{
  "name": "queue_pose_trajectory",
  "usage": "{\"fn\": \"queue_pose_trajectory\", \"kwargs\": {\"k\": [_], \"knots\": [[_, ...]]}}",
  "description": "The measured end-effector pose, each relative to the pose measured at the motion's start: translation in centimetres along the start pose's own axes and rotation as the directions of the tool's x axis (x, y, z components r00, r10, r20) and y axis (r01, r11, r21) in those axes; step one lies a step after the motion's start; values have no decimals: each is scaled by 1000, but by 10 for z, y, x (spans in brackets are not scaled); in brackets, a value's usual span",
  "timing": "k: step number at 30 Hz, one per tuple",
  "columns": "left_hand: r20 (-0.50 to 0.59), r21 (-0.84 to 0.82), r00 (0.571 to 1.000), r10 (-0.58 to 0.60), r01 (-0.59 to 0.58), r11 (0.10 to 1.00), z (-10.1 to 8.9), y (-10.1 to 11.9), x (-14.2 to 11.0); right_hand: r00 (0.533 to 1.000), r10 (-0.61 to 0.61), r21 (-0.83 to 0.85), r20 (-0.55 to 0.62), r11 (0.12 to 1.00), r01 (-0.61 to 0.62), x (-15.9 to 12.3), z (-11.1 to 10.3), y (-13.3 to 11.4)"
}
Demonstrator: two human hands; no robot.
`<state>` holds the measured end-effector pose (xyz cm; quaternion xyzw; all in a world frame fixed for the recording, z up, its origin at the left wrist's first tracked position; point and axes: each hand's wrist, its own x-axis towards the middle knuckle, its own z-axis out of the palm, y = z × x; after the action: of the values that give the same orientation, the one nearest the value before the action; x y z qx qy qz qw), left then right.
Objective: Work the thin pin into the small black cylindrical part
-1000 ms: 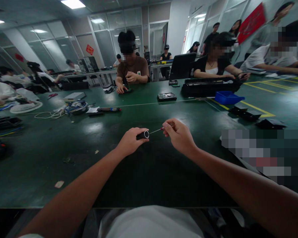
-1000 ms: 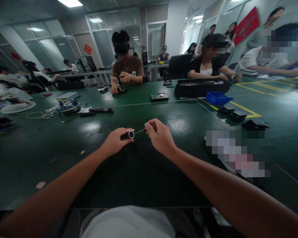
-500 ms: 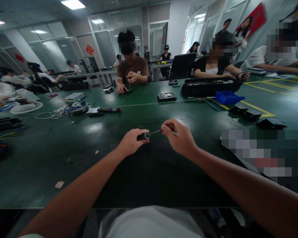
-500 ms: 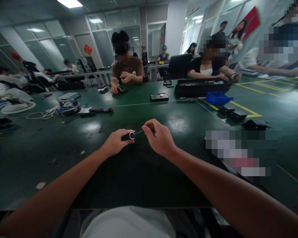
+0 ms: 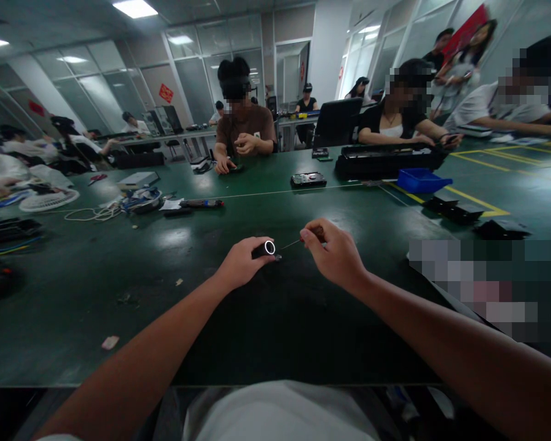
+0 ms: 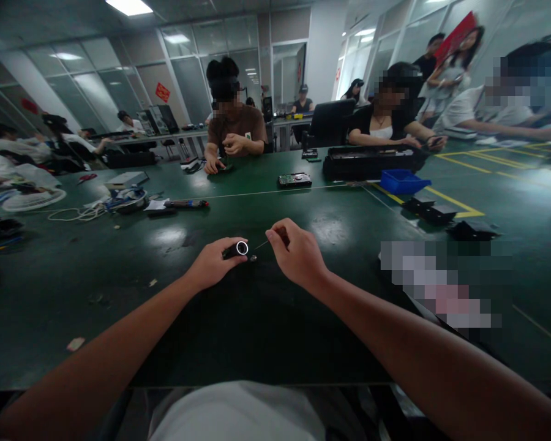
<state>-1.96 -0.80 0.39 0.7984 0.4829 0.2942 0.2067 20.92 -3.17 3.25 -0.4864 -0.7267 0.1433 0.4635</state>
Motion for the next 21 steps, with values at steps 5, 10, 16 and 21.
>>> {"fn": "queue_pose_trajectory", "kwargs": {"k": [5,10,16,21], "knots": [[-105,-120,992,-63,51,991,2,-2,2,1000,4,-4,5,1000,-4,0,-1,0],[-100,-331,987,-126,86,940,4,-6,3,1000,-4,2,10,1000,4,0,-1,0],[-34,-103,992,-123,119,988,0,9,-3,1000,-7,-2,12,1000,7,0,-1,0],[45,94,999,-19,15,995,7,12,0,1000,-4,-22,11,1000,4,1,-1,-1]]}}
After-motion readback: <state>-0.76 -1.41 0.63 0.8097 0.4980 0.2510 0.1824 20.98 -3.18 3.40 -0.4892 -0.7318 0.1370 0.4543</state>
